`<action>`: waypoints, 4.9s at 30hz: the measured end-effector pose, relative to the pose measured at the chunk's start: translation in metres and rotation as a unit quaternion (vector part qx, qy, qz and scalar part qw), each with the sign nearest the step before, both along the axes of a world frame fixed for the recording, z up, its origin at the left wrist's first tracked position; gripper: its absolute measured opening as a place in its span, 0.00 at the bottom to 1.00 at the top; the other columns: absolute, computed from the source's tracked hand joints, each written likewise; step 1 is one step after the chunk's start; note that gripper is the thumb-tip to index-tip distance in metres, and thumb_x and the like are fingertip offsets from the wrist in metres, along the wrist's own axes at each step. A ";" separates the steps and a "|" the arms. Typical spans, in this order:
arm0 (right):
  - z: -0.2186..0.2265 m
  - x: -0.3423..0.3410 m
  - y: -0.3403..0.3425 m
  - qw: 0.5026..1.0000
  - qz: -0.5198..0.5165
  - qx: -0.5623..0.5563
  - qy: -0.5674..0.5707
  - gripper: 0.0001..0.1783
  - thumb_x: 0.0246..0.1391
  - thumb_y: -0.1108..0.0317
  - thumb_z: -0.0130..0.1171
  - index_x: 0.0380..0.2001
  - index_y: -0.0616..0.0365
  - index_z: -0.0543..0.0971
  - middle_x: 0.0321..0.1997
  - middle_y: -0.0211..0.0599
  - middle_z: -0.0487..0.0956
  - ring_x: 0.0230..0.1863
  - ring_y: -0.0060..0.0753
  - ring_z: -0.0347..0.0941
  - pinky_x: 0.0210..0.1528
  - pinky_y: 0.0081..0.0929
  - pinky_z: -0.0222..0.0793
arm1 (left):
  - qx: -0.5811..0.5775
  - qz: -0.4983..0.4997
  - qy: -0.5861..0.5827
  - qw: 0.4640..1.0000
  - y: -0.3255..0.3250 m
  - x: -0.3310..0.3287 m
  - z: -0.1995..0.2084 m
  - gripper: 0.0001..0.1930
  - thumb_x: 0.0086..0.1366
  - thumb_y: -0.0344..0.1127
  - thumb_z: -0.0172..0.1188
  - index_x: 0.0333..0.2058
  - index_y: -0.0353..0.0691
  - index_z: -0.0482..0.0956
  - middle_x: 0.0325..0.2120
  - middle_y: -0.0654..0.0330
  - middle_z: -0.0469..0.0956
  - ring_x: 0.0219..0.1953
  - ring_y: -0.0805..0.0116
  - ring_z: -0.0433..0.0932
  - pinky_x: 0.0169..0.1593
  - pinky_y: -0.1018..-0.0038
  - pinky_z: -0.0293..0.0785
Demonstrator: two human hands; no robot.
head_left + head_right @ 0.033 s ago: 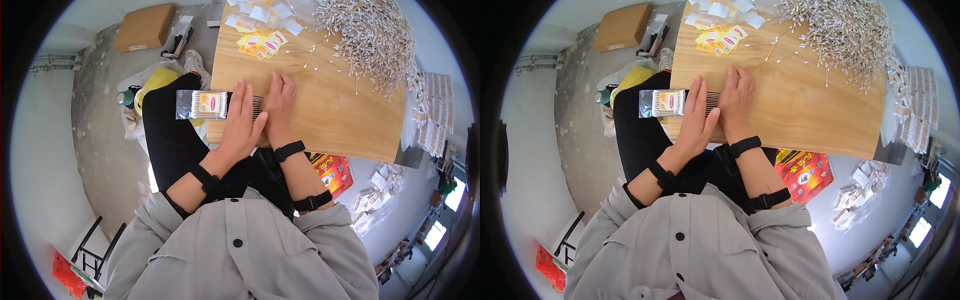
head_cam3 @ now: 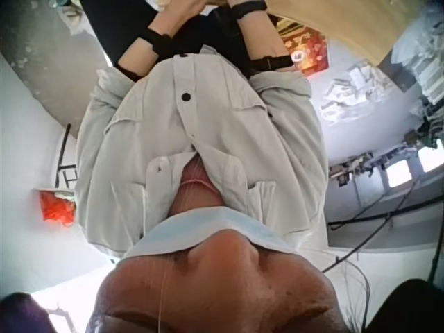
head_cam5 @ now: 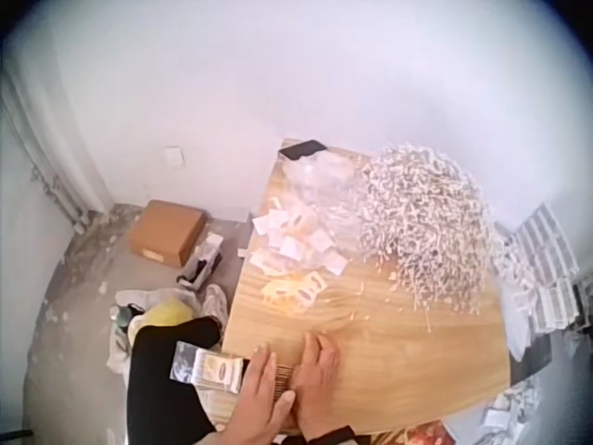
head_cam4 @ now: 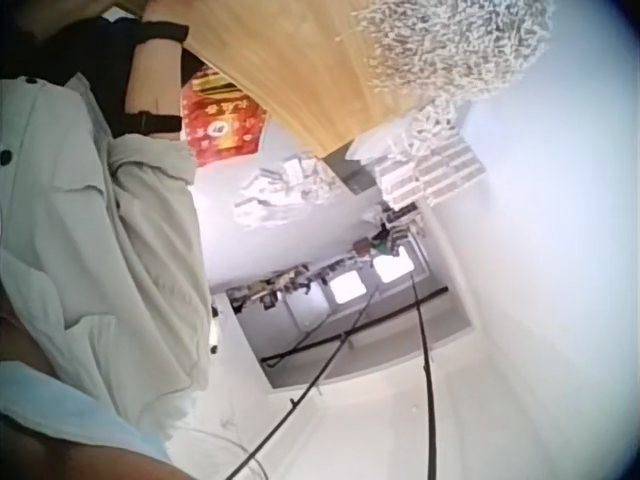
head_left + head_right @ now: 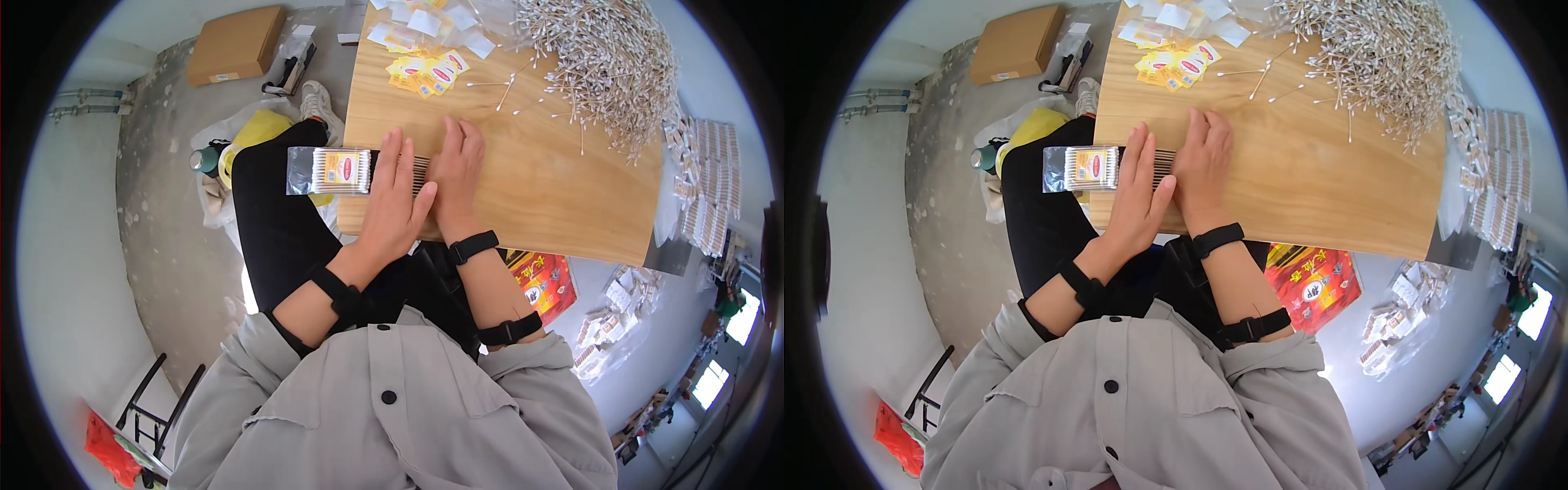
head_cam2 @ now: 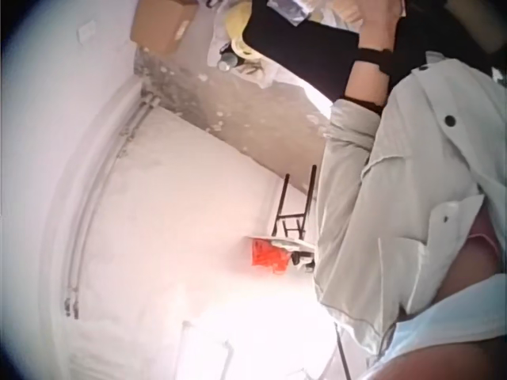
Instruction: The person gathers cotton swabs from a large pile on a wooden table and arranges them into neat rows. They then place the aligned swabs into small plastic packaging sleeves, seal the packages, and set them aside. The process is repeated continuously throughout the clip.
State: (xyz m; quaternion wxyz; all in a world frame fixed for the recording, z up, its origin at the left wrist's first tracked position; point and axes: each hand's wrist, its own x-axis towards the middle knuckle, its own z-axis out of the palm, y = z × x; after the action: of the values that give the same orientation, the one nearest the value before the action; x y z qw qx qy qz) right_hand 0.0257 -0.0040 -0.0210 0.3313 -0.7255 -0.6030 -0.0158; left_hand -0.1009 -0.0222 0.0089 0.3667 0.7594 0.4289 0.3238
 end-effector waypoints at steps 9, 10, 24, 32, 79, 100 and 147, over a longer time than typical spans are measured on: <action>0.015 0.013 -0.025 0.799 -0.032 0.075 0.596 0.19 0.69 0.68 0.41 0.59 0.65 0.65 0.58 0.48 0.65 0.65 0.40 0.61 0.70 0.39 0.55 | -0.068 0.013 -0.130 0.989 0.014 -0.008 0.007 0.31 0.74 0.44 0.42 0.67 0.29 0.52 0.69 0.41 0.50 0.72 0.45 0.46 0.72 0.59 0.42; 0.016 0.011 -0.025 0.793 -0.030 0.075 0.604 0.20 0.70 0.66 0.40 0.60 0.65 0.64 0.59 0.48 0.65 0.66 0.39 0.60 0.71 0.38 0.54 | -0.071 0.011 -0.140 0.988 0.014 -0.009 0.006 0.31 0.74 0.44 0.42 0.67 0.29 0.52 0.69 0.41 0.50 0.72 0.45 0.46 0.72 0.59 0.42; 0.015 -0.018 -0.020 0.799 0.003 0.033 0.601 0.25 0.72 0.59 0.36 0.64 0.65 0.58 0.63 0.50 0.63 0.68 0.40 0.58 0.73 0.35 0.49 | -0.087 -0.009 -0.146 0.985 0.014 -0.005 -0.001 0.34 0.73 0.46 0.41 0.68 0.28 0.47 0.70 0.41 0.47 0.73 0.46 0.43 0.72 0.60 0.39; 0.013 0.006 -0.026 0.732 -0.030 0.091 0.675 0.23 0.72 0.61 0.37 0.61 0.66 0.61 0.58 0.50 0.67 0.66 0.40 0.61 0.70 0.34 0.55 | -0.038 -0.025 -0.032 0.998 0.004 -0.018 0.023 0.37 0.67 0.43 0.53 0.67 0.28 0.52 0.69 0.41 0.50 0.73 0.44 0.45 0.72 0.56 0.41; 0.001 -0.004 -0.002 1.000 0.007 -0.004 -0.003 0.21 0.55 0.74 0.54 0.54 0.62 0.71 0.53 0.46 0.67 0.59 0.53 0.61 0.63 0.48 0.56 | 0.094 -0.033 0.322 0.941 -0.007 0.001 -0.008 0.48 0.55 0.56 0.61 0.67 0.33 0.56 0.71 0.47 0.49 0.74 0.55 0.46 0.72 0.57 0.41; -0.008 -0.005 0.001 0.999 -0.012 -0.016 -0.032 0.19 0.56 0.74 0.54 0.53 0.60 0.72 0.53 0.46 0.69 0.57 0.51 0.64 0.60 0.46 0.59 | 0.083 -0.058 0.366 0.925 -0.008 -0.016 0.000 0.50 0.54 0.64 0.59 0.67 0.36 0.57 0.71 0.54 0.49 0.74 0.61 0.44 0.72 0.53 0.38; -0.002 -0.053 0.023 0.998 0.003 -0.031 -0.052 0.21 0.53 0.77 0.52 0.52 0.63 0.71 0.51 0.45 0.68 0.57 0.52 0.62 0.62 0.44 0.59 | -0.342 0.292 -0.320 0.834 0.052 -0.093 -0.059 0.17 0.69 0.44 0.60 0.30 0.34 0.80 0.23 0.69 0.76 0.27 0.84 0.70 0.32 0.83 0.68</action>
State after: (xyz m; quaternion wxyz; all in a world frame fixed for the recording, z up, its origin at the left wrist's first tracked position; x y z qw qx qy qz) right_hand -0.0271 0.0191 -0.0235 0.2771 -0.7319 -0.6216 -0.0340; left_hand -0.1942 0.0303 -0.0502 0.6083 0.2788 0.5731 0.4730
